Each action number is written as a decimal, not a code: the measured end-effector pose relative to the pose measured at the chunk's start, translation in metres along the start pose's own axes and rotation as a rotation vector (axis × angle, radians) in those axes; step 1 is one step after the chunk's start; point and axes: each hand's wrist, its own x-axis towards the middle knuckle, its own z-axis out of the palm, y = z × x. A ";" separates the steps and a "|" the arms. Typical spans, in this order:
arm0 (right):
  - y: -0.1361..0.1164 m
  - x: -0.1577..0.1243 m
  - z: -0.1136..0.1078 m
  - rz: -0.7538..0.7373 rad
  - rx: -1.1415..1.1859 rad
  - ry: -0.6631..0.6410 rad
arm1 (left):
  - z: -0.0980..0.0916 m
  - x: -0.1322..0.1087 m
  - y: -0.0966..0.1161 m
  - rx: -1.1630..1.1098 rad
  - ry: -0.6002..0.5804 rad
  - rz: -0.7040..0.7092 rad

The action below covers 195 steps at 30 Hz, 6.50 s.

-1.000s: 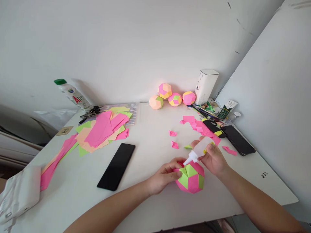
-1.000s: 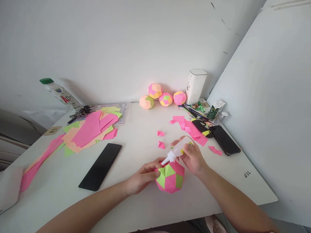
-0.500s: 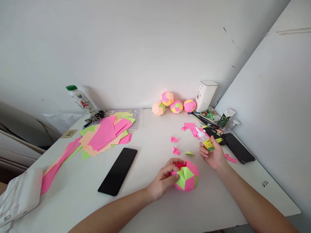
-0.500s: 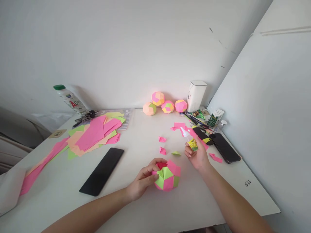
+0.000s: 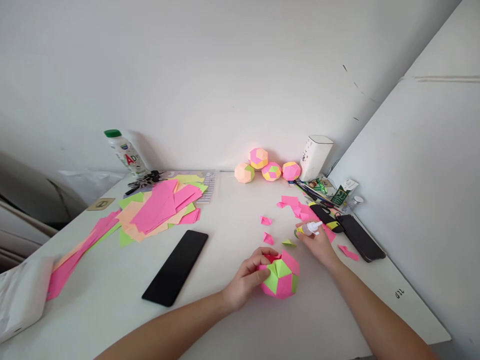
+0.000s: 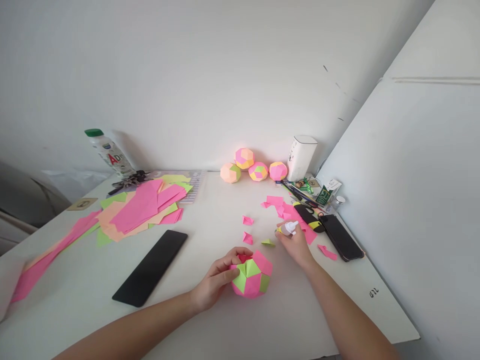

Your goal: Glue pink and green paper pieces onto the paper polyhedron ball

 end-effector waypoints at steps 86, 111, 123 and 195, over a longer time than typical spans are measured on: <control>-0.062 -0.061 0.013 0.080 -0.241 -0.894 | -0.002 -0.004 0.011 0.390 -0.261 0.219; -0.059 -0.060 0.012 0.044 -0.188 -0.910 | -0.003 -0.004 0.008 0.405 -0.258 0.229; -0.058 -0.062 0.015 0.034 -0.185 -0.855 | -0.001 -0.004 0.013 0.421 -0.250 0.107; -0.054 -0.078 0.028 0.172 0.026 -0.671 | -0.001 -0.004 0.007 0.078 -0.234 -0.159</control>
